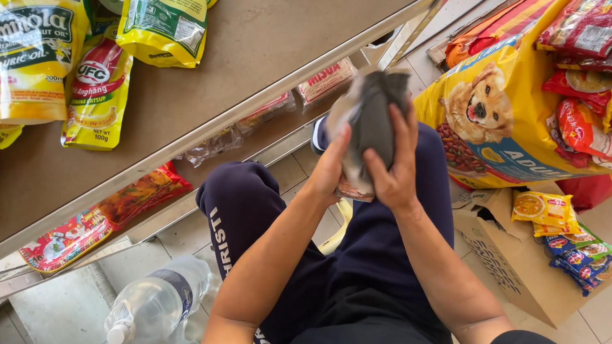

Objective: Wiping down grocery pouches and packages with a cloth before stocking or packing.

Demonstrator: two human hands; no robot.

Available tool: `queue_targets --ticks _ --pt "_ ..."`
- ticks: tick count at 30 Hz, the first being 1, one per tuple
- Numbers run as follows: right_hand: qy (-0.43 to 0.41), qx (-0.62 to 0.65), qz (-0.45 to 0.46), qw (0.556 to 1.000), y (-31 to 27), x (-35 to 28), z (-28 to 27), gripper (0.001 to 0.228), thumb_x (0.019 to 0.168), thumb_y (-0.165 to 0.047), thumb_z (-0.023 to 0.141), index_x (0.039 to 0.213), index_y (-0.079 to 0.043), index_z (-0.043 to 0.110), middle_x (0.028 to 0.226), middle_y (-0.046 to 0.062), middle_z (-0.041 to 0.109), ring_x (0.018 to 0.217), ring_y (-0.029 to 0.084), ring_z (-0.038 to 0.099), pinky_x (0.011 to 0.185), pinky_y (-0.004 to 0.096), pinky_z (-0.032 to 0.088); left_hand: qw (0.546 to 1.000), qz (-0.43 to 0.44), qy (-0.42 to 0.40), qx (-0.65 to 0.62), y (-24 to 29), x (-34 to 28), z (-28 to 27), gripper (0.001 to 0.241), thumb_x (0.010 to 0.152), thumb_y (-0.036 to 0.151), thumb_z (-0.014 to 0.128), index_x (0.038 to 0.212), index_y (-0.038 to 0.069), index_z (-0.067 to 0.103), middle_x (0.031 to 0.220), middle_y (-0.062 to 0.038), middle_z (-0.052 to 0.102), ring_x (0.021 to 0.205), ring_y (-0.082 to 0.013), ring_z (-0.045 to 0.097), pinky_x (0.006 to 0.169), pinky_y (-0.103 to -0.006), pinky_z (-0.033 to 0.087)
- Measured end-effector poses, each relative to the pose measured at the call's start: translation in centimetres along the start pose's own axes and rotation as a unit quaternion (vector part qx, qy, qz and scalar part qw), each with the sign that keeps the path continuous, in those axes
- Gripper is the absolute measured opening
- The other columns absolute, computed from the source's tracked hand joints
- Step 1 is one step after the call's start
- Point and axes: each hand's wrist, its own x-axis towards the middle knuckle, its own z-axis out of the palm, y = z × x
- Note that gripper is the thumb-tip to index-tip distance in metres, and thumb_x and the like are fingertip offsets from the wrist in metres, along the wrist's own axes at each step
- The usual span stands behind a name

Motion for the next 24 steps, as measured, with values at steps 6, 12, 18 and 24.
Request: queue_targets --ticks 6,12,18,24 --pt "-0.032 -0.017 -0.074 0.997 -3.9 0.7 -0.3 0.086 0.08 -0.065 0.074 0.138 -0.003 0.059 0.154 0.024 0.042 0.151 0.047 0.029 0.126 0.053 0.014 0.998 0.049 -0.018 -0.019 1.7 -0.3 -0.3 0.09 0.1 0.076 0.043 0.143 -0.001 0.057 0.139 -0.026 0.06 0.125 -0.0339 0.063 0.108 -0.0462 0.052" --pt "0.006 -0.081 -0.048 0.996 -3.5 2.5 -0.6 0.069 0.09 -0.05 0.076 0.138 -0.005 0.057 0.152 0.022 0.042 0.148 0.043 0.033 0.125 0.052 0.017 0.995 0.1 -0.006 -0.007 0.8 -1.3 0.4 0.034 0.092 0.003 0.069 0.124 -0.007 0.058 0.09 -0.022 0.069 0.083 -0.0301 0.074 0.078 -0.0519 0.061" --pt "0.029 -0.098 -0.098 0.99 -6.4 3.4 -1.7 0.06 0.084 -0.035 0.08 0.134 -0.005 0.065 0.158 0.02 0.042 0.15 0.04 0.033 0.124 0.053 0.021 0.992 0.092 0.09 -0.009 1.2 -1.9 2.2 0.025 0.081 -0.006 0.074 0.105 -0.007 0.067 0.084 -0.025 0.07 0.073 -0.0327 0.073 0.069 -0.0517 0.061" --pt "0.166 0.039 -0.194 0.966 -12.9 3.8 -6.7 0.037 0.092 -0.029 0.065 0.122 -0.008 0.055 0.127 0.015 0.059 0.116 0.027 0.061 0.108 0.04 0.051 1.0 0.006 -0.003 0.014 3.5 -3.0 3.3 0.053 0.083 0.004 0.065 0.132 -0.013 0.054 0.109 -0.025 0.071 0.085 -0.0326 0.072 0.072 -0.0369 0.061"
